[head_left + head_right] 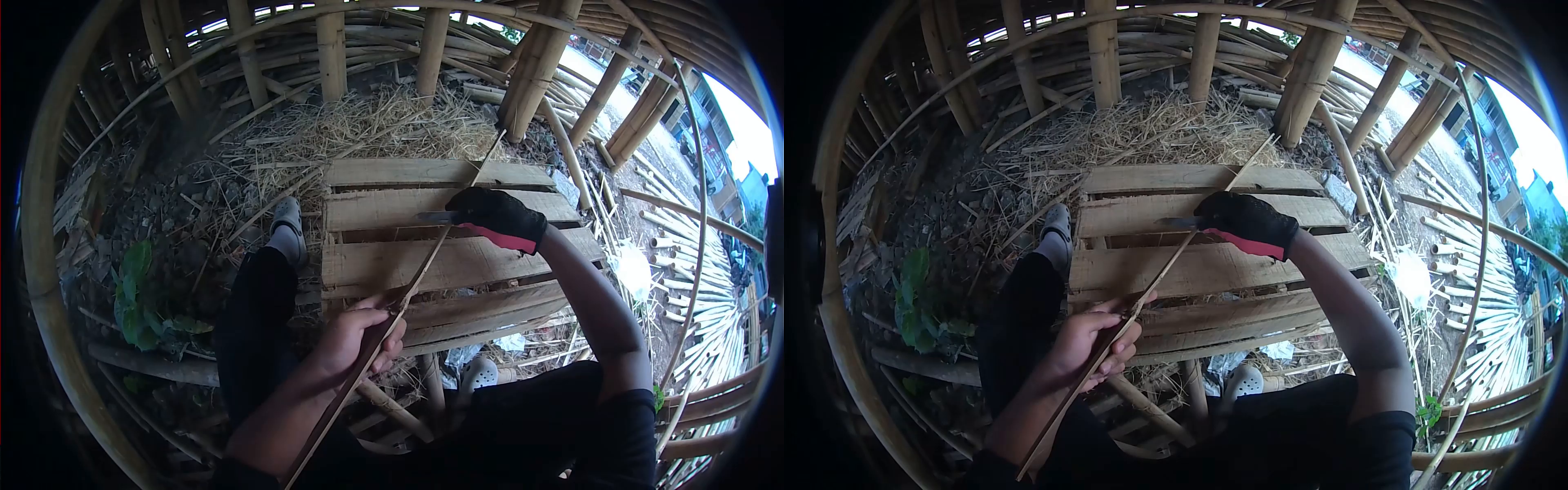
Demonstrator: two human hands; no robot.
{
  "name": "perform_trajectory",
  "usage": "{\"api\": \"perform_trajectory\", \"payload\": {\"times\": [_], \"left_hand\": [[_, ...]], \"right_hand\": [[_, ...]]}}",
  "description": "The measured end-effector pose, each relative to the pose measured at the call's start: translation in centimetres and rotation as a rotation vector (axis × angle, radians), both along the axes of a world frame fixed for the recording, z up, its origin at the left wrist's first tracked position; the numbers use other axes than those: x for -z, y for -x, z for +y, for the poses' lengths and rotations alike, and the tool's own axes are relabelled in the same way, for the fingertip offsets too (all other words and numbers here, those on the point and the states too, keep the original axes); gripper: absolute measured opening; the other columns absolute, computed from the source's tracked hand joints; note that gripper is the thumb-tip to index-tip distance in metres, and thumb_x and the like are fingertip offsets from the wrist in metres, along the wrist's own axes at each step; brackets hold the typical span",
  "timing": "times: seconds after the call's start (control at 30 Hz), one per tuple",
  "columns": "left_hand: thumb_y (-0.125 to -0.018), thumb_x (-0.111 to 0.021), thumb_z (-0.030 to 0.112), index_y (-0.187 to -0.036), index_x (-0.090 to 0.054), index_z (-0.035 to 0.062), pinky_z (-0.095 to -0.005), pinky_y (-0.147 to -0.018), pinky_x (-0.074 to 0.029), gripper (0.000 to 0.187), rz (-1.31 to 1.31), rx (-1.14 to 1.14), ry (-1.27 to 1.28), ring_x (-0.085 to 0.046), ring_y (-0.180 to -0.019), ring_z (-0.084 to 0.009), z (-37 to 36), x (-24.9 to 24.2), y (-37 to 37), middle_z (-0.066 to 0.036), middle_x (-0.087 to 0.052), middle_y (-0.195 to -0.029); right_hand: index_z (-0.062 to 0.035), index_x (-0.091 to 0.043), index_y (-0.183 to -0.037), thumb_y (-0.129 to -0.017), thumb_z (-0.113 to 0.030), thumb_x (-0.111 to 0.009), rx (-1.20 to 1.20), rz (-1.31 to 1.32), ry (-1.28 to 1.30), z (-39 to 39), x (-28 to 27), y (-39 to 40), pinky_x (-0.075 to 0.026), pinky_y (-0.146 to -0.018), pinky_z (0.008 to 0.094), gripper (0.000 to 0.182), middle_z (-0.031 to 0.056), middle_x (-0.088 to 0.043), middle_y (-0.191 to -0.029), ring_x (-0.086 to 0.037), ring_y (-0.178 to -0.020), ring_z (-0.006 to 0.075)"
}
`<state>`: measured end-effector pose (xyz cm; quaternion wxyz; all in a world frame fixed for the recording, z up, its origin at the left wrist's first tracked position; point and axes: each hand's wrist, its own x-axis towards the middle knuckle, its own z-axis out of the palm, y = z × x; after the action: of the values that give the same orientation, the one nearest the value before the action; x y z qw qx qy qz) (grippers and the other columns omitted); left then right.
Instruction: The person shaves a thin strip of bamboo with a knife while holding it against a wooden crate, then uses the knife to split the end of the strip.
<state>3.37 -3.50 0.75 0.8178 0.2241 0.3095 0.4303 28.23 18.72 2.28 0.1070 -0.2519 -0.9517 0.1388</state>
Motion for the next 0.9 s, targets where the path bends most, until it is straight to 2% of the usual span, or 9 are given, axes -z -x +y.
{"api": "perform_trajectory", "payload": {"times": [0.03, 0.07, 0.1, 0.17, 0.2, 0.5, 0.57, 0.63, 0.9], "left_hand": [[-0.096, -0.033, 0.019, -0.147, -0.034, 0.0002, -0.0201, -0.036, -0.032, 0.054, 0.014, 0.001, -0.05, -0.041, -0.044, -0.0091, 0.1, 0.1, 0.2, -0.002, -0.047, -0.07], [-0.099, -0.03, 0.025, -0.144, -0.036, -0.002, -0.0265, -0.056, -0.052, 0.053, -0.162, 0.144, -0.141, -0.062, -0.068, -0.0182, 0.8, 2.5, 1.7, -0.008, -0.057, -0.085], [-0.099, -0.03, 0.025, -0.144, -0.036, -0.002, -0.0265, -0.056, -0.052, 0.053, -0.161, 0.142, -0.142, -0.062, -0.068, -0.0182, 0.8, 1.9, 1.2, -0.008, -0.057, -0.085], [-0.103, -0.026, 0.033, -0.141, -0.038, -0.004, -0.0435, -0.093, -0.053, 0.054, -0.126, -0.027, 0.013, -0.061, -0.111, -0.029, 0.8, 0.3, -0.2, -0.016, -0.06, -0.11], [-0.105, -0.026, 0.038, -0.139, -0.039, -0.0047, -0.0549, -0.113, -0.035, 0.056, -0.089, 0.079, -0.093, -0.04, -0.137, -0.0335, 1.1, 1.1, 0.1, -0.02, -0.051, -0.133], [-0.095, -0.046, 0.01, -0.149, -0.027, -0.0013, -0.0457, -0.101, -0.049, 0.058, -0.063, -0.007, -0.183, -0.047, -0.133, -0.0314, 0.5, -0.7, -0.9, -0.019, -0.045, -0.142], [-0.092, -0.047, 0.003, -0.151, -0.024, -0.0006, -0.0386, -0.091, -0.057, 0.063, -0.018, -0.021, -0.187, -0.052, -0.13, -0.0306, 0.7, -1.1, -0.5, -0.019, -0.045, -0.142], [-0.09, -0.048, -0.002, -0.153, -0.021, -0.0008, -0.0224, -0.065, -0.06, 0.068, 0.068, -0.001, -0.214, -0.06, -0.12, -0.028, 0.9, -1.1, 0.0, -0.019, -0.048, -0.14], [-0.091, -0.055, -0.001, -0.152, -0.023, -0.0019, -0.0175, -0.052, -0.054, 0.069, 0.265, -0.038, -0.253, -0.065, -0.11, -0.0242, 0.7, -0.6, -1.3, -0.017, -0.053, -0.134]], "right_hand": [[-0.0081, -0.067, -0.11, -0.095, -0.024, -0.062, -0.028, 0.017, -0.096, 0.1, 0.2, 0.1, -0.051, -0.091, 0.0397, 0.022, 0.0131, -0.062, -0.113, -0.062, -0.103, 0.0309], [-0.0081, -0.067, -0.11, -0.095, -0.024, -0.062, -0.028, 0.018, -0.097, 0.1, 0.4, 0.2, -0.051, -0.091, 0.0397, 0.022, 0.0131, -0.062, -0.113, -0.062, -0.103, 0.0309], [-0.0075, -0.067, -0.107, -0.094, -0.023, -0.063, -0.084, 0.065, -0.153, 0.1, 0.5, 0.3, -0.051, -0.089, 0.0404, 0.021, 0.0129, -0.062, -0.109, -0.062, -0.1, 0.0315], [-0.0068, -0.066, -0.105, -0.094, -0.021, -0.063, -0.143, 0.113, -0.209, -0.3, 0.6, 0.8, -0.051, -0.087, 0.0412, 0.019, 0.0126, -0.062, -0.105, -0.062, -0.097, 0.0321], [-0.0056, -0.067, -0.106, -0.09, -0.013, -0.066, -0.131, 0.144, -0.097, -0.8, 0.5, 1.2, -0.052, -0.086, 0.0395, 0.017, 0.0133, -0.062, -0.107, -0.063, -0.098, 0.031], [-0.0079, -0.07, -0.106, -0.086, -0.007, -0.07, -0.152, 0.258, -0.035, -3.8, 0.5, 2.9, -0.053, -0.084, 0.0376, 0.02, 0.0115, -0.066, -0.104, -0.065, -0.098, 0.0299], [-0.0103, -0.07, -0.109, -0.088, -0.009, -0.068, -0.154, 0.204, -0.412, -2.2, 0.5, 1.8, -0.054, -0.083, 0.0374, 0.022, 0.0098, -0.067, -0.103, -0.066, -0.095, 0.0297], [-0.0105, -0.068, -0.113, -0.095, -0.015, -0.06, 0.1, 0.17, -0.459, -1.1, -0.2, 1.2, -0.055, -0.079, 0.0354, 0.021, 0.0117, -0.069, -0.101, -0.067, -0.09, 0.0279], [-0.0089, -0.075, -0.096, -0.095, -0.067, -0.029, 1.055, -0.154, 0.059, 1.2, -2.3, 2.4, -0.049, -0.089, 0.0451, 0.074, 0.0173, -0.072, -0.099, -0.067, -0.1, 0.0375]]}}
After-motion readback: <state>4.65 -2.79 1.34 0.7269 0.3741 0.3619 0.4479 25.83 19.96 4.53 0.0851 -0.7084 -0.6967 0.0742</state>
